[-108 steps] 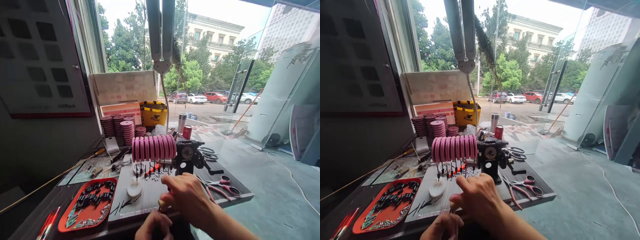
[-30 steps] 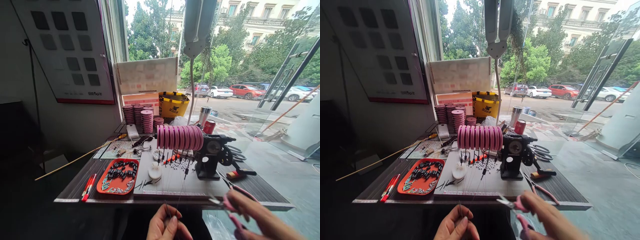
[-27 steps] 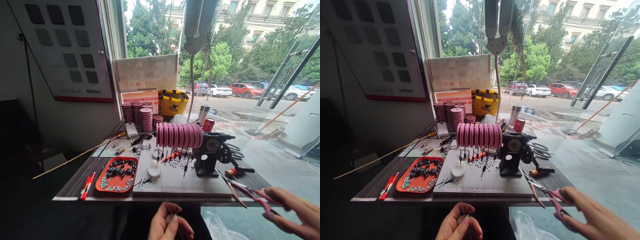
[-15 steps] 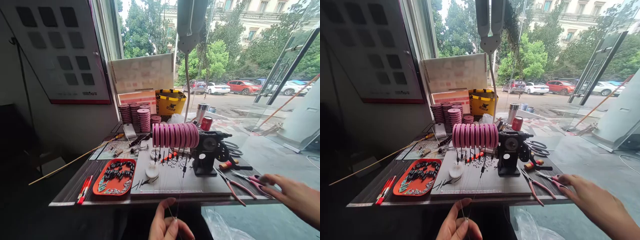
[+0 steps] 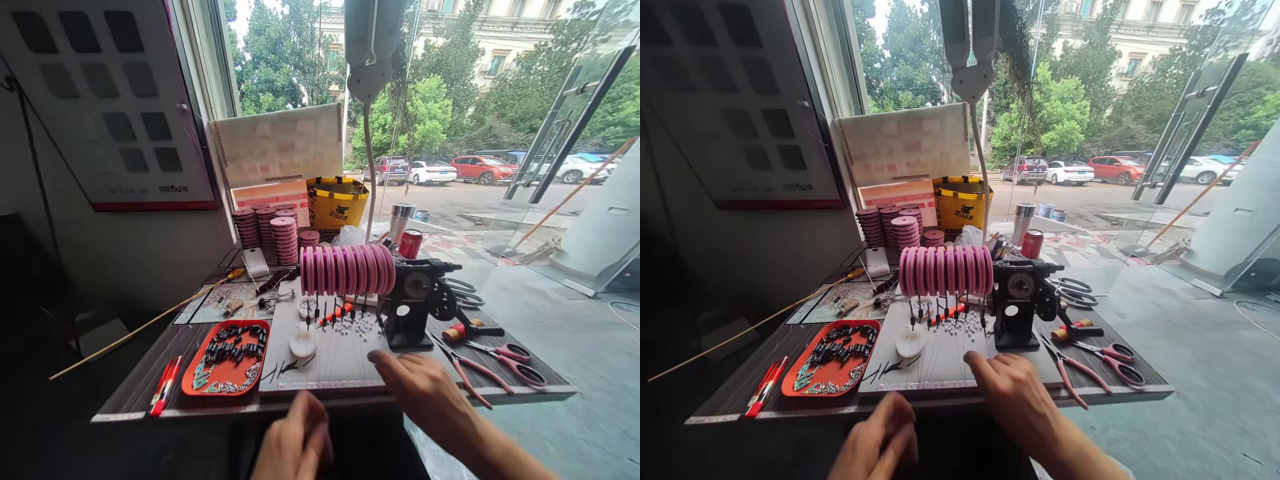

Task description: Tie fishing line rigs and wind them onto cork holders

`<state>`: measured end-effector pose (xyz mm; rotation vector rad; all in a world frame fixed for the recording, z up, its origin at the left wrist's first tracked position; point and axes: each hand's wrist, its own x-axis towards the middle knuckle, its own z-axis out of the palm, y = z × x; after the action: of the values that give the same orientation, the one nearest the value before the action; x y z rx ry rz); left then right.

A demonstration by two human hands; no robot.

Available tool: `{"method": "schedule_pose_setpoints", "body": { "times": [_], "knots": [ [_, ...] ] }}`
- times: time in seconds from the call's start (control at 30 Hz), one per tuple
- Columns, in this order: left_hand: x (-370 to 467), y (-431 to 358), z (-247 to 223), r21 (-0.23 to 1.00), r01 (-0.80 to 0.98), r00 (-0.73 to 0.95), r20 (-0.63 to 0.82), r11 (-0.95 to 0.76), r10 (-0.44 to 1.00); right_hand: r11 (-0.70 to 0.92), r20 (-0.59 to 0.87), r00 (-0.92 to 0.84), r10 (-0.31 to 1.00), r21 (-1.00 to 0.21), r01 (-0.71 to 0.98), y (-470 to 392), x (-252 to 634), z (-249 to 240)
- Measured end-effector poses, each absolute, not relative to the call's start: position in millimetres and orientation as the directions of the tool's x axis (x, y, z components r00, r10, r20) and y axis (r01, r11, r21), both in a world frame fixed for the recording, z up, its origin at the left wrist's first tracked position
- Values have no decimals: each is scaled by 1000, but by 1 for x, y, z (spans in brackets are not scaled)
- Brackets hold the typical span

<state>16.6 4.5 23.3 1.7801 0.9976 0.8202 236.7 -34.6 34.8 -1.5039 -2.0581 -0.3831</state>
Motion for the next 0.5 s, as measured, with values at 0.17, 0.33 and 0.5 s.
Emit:
{"method": "schedule_pose_setpoints", "body": {
  "times": [0.17, 0.33, 0.5],
  "knots": [
    [3, 65, 83, 302, 866, 318, 282, -399, 905, 274, 518, -117, 848, -238, 932, -15, 253, 25],
    [18, 100, 89, 259, 857, 355, 331, -446, 874, 196, 416, 50, 908, -526, 827, -16, 246, 28],
    [27, 89, 86, 372, 767, 367, 415, -524, 832, 42, 35, 113, 993, -997, -60, -30, 231, 42]
  ]
}}
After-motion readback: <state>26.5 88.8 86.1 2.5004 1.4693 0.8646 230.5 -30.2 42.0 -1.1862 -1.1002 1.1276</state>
